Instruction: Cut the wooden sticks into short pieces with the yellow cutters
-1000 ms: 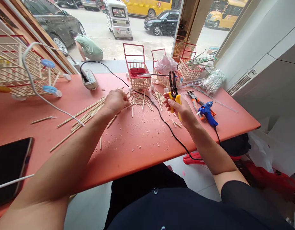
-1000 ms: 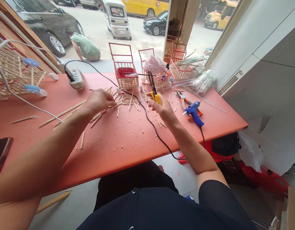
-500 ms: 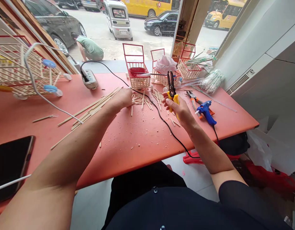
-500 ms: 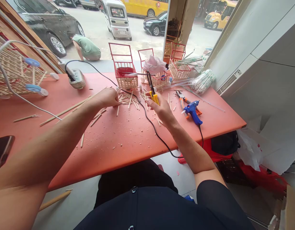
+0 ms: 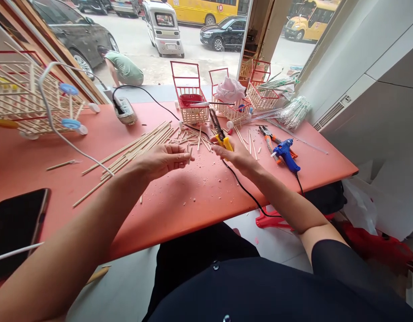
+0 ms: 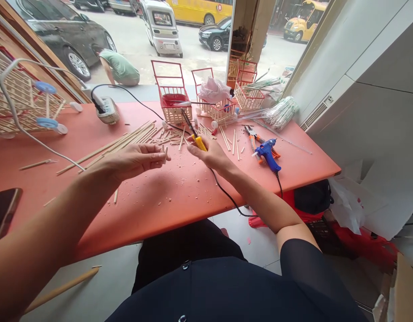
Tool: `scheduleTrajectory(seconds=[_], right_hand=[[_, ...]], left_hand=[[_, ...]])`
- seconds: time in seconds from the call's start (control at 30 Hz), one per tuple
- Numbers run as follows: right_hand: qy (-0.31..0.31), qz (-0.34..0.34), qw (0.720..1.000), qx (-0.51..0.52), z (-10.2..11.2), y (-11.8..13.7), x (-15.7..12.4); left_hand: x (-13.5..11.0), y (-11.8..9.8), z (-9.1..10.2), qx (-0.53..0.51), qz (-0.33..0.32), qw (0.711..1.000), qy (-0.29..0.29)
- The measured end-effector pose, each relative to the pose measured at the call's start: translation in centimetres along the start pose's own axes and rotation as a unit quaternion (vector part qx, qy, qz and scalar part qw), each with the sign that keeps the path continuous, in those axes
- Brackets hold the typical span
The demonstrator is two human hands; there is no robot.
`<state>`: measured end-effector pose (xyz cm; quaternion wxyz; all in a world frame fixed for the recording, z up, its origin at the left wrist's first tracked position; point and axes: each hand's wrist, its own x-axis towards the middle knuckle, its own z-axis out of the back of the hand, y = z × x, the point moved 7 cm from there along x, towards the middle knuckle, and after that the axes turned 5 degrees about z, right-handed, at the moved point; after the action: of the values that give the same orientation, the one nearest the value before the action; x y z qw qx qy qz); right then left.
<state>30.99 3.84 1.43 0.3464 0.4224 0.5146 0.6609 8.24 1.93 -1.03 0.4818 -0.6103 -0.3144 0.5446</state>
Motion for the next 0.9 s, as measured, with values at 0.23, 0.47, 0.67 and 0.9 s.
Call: scheduleTrajectory(seconds=[0.23, 0.47, 0.67, 0.9], right_hand=[[0.118, 0.023, 0.993, -0.024, -4.6, 1.2, 1.1], [0.096, 0.040, 0.992, -0.065, -5.9, 0.7, 1.9], [0.076, 0.054, 0.994, -0.063, -6.4, 0.4, 2.2], [0.087, 0.057, 0.993, -0.060, -6.5, -0.3, 2.2]], left_hand=[[-1.9, -0.3, -3.2, -0.109, -0.055, 0.992, 0.028], [-2.2, 0.7, -2.3, -0.155, -0.036, 0.987, 0.014], [-2.6, 1.0, -1.9, -0.152, -0.019, 0.988, 0.002], [-2.4, 1.1, -1.3, -0.092, -0.053, 0.994, -0.030]])
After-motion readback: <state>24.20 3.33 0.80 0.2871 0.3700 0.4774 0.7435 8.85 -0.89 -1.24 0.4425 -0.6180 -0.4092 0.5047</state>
